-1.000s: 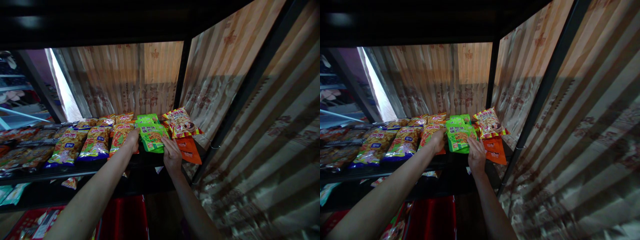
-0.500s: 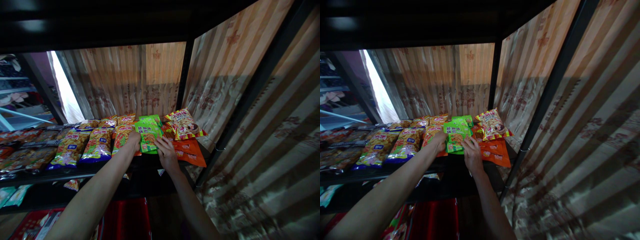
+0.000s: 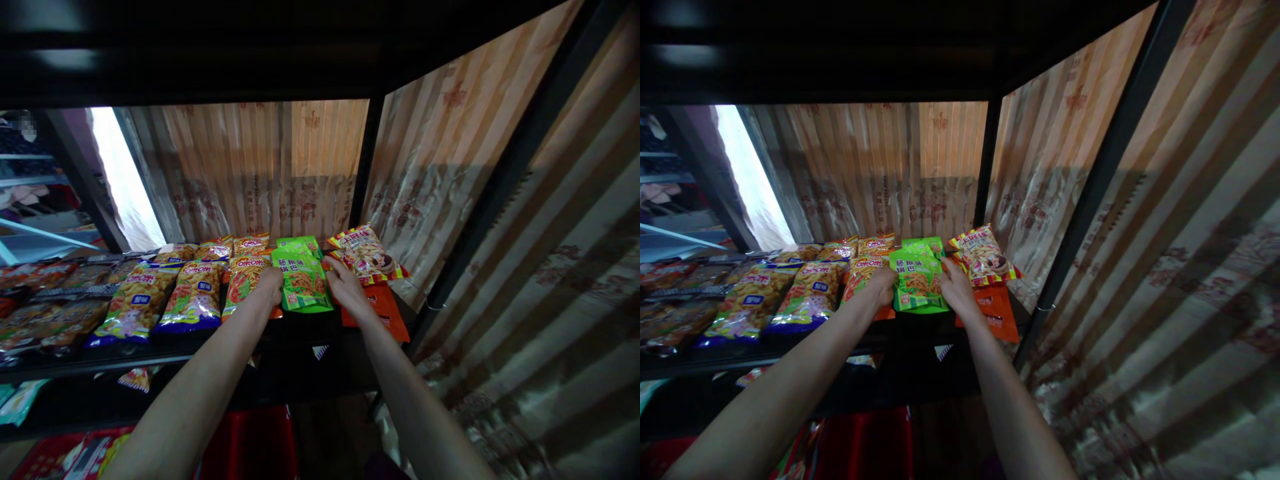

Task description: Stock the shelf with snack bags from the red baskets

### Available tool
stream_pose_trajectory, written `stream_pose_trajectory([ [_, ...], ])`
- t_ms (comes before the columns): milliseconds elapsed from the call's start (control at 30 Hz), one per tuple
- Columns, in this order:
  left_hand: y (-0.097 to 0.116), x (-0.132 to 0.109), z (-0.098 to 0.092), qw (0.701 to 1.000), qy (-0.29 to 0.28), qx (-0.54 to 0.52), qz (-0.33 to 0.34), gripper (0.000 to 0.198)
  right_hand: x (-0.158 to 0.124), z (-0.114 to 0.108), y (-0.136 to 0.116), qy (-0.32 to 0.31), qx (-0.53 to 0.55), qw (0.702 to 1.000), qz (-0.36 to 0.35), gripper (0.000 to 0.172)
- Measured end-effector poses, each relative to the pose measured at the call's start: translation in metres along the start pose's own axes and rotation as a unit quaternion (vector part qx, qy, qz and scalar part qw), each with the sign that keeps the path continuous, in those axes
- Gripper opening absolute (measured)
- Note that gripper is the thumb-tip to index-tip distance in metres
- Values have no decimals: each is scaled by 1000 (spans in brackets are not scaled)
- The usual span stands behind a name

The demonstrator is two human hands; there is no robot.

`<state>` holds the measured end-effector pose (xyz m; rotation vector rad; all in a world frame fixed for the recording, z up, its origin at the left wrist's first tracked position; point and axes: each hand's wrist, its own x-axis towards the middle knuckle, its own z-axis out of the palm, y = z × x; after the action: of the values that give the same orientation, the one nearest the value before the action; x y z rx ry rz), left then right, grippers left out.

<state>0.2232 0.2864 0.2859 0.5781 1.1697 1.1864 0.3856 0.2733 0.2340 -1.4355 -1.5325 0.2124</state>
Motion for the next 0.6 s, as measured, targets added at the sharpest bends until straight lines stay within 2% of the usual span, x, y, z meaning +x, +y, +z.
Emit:
stream_pose_trajectory([
  [133, 0, 1, -2, 1000, 3, 9, -9, 18, 45, 10, -5, -86, -98, 991, 37, 41],
  [233, 3, 1, -3, 1000, -3, 13, -20, 16, 65, 19, 2, -131, -129, 981, 68, 44],
  [333, 7, 0, -2, 999, -13, 11, -41, 15, 73, 23, 11, -134, -141, 977, 84, 44],
  [467, 10, -1, -1, 997, -18, 10, -70, 17, 74, 25, 18, -155, -138, 974, 87, 37],
  [600, 7, 0, 0, 997, -17, 12, -76, 18, 76, 27, 21, -159, -131, 973, 100, 39],
])
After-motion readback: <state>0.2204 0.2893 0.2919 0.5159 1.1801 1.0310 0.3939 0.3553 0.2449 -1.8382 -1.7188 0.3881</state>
